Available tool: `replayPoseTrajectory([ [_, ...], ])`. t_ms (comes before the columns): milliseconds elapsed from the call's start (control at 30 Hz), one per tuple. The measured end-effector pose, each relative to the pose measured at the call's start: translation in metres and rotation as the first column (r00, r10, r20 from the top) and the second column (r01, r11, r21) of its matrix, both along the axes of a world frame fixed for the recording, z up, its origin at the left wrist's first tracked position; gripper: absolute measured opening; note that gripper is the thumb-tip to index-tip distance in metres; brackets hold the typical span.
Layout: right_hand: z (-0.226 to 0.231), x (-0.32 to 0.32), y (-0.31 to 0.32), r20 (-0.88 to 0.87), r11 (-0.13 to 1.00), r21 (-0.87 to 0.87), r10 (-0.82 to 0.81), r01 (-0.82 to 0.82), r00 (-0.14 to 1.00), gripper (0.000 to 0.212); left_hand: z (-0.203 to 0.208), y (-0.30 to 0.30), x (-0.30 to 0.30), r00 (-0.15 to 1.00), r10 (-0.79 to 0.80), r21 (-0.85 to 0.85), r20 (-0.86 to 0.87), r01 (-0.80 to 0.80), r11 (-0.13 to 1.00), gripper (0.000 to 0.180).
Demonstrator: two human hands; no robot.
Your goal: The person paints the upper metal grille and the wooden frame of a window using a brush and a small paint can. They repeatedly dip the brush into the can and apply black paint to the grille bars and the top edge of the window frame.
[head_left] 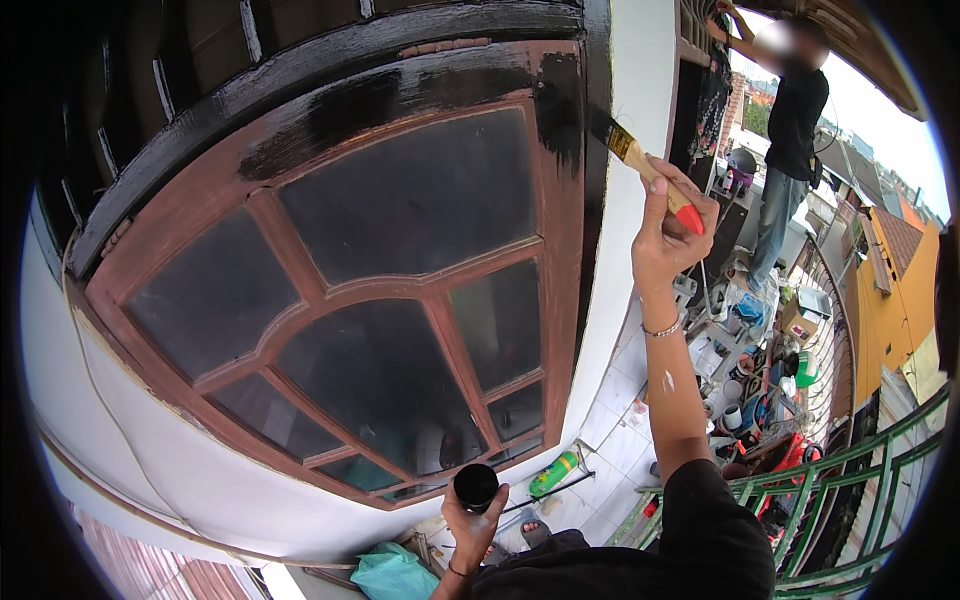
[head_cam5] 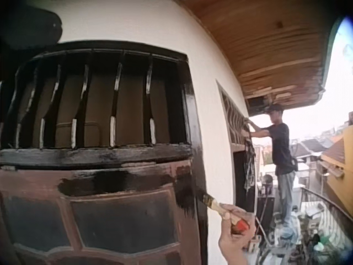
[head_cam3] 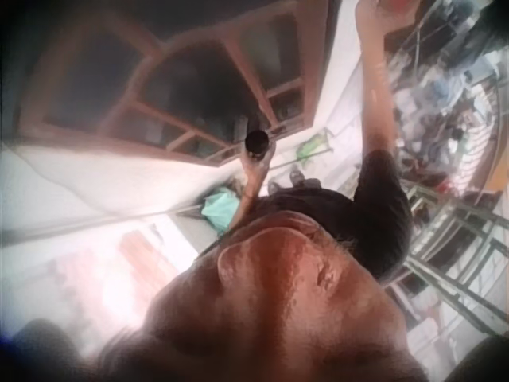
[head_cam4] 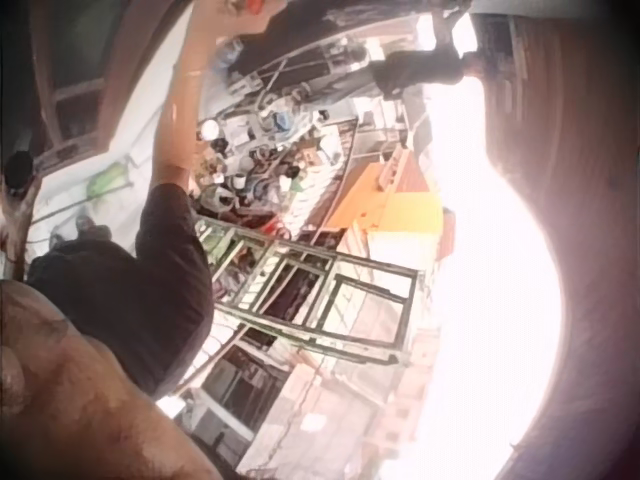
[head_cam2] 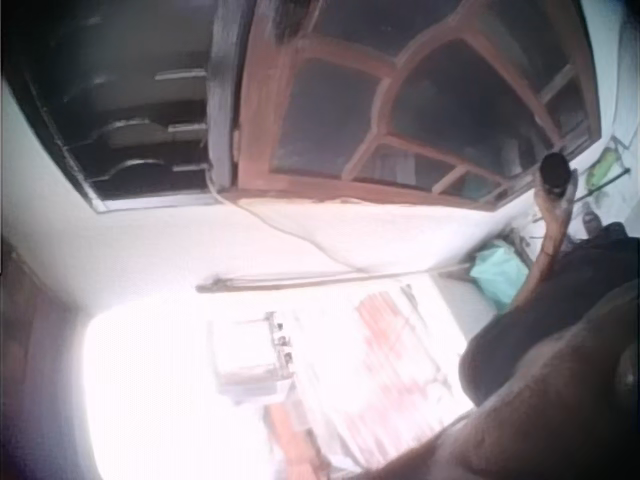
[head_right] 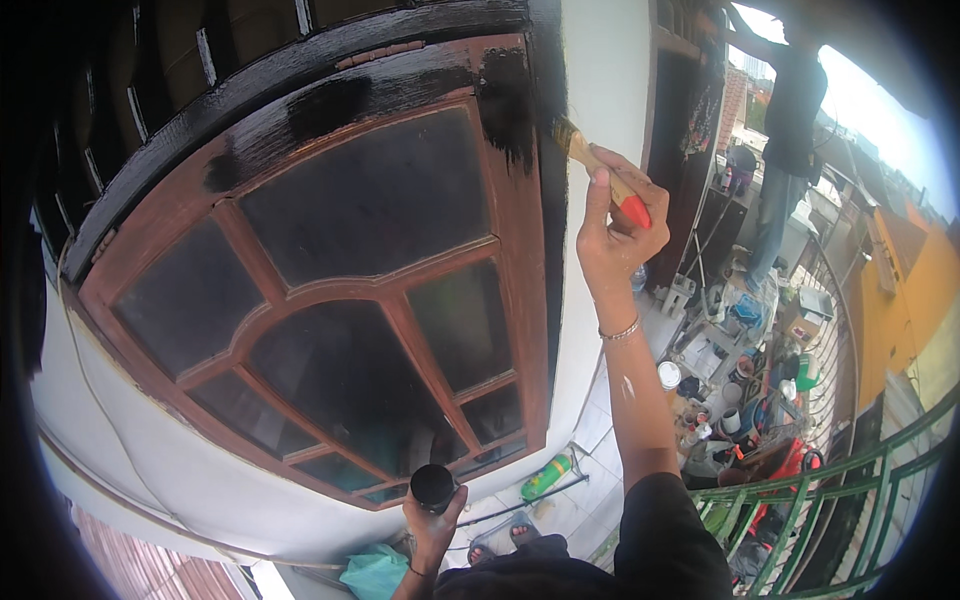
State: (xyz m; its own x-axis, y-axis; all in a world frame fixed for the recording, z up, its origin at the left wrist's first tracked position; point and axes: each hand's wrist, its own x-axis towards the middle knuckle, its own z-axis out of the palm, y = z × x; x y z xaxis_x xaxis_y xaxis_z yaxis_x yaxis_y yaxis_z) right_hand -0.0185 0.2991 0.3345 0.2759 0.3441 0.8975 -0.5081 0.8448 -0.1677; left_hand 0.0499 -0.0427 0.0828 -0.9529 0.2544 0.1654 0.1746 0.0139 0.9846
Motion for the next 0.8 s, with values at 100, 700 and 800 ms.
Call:
replayPoseTrajectory([
  [100, -0.032, -0.007, 0.006, 0.120, 0.996, -0.001, -0.088, 0.089, 0.989, 0.021, 0.003, -0.001, 0.003, 1.000, -0.010, -0.064, -0.019, 0.009, 0.998, 0.042],
  [700, -0.019, 0.003, -0.011, 0.085, 0.999, -0.042, -0.027, 0.031, 0.996, 0.019, 0.003, -0.003, 0.003, 0.999, 0.017, -0.041, -0.033, -0.018, 0.999, 0.032],
  [800, -0.039, 0.016, -0.006, 0.311, 0.971, 0.195, -0.195, 0.139, 0.930, 0.013, 0.003, -0.007, 0.004, 0.998, 0.024, -0.056, -0.051, -0.026, 0.998, 0.041],
])
